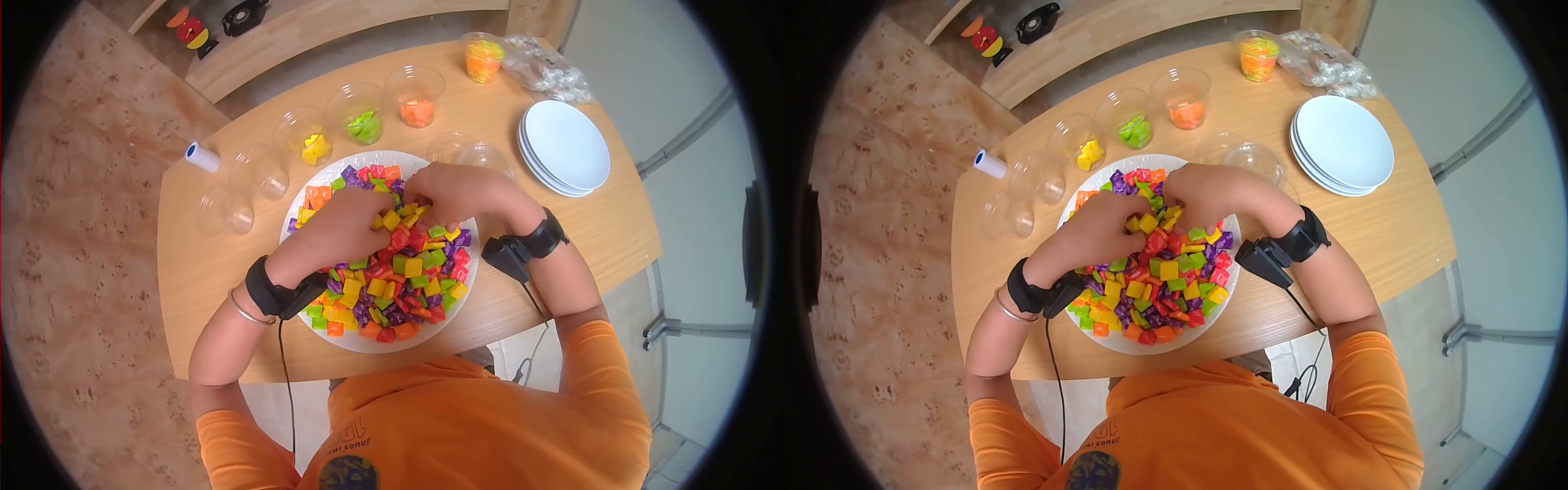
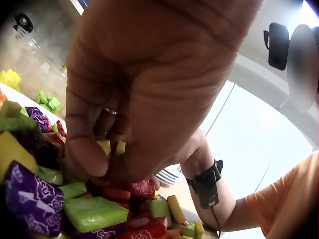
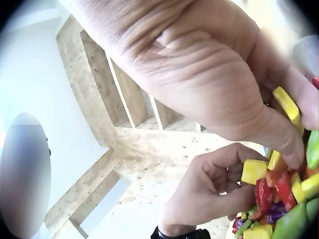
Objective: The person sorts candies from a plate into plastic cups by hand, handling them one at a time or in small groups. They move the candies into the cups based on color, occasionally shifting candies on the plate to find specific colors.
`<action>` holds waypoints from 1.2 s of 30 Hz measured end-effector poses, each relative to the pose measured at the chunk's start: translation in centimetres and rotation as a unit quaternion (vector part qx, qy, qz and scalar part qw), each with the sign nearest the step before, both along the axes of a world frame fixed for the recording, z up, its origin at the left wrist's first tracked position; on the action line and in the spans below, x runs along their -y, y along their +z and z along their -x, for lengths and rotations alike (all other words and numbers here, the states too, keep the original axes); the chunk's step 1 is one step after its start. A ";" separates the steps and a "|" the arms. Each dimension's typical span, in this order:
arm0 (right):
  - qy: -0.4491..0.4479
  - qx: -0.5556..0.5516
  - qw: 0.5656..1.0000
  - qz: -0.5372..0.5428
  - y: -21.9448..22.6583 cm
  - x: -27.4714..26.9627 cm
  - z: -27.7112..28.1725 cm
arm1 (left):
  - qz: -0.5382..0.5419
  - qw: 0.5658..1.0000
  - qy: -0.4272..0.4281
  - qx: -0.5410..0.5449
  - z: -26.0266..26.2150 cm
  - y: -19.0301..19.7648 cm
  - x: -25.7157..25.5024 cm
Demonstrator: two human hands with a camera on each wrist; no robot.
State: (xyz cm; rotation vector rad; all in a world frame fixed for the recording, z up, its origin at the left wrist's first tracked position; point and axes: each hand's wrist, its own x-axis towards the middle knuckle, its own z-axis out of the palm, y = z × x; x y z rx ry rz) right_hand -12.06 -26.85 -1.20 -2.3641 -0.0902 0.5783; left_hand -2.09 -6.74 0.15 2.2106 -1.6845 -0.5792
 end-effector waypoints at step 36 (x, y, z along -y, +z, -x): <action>-0.177 0.116 0.971 -0.110 1.5 -2.2 0.6 | 0.039 0.722 0.194 -0.663 -2.3 -2.3 -0.2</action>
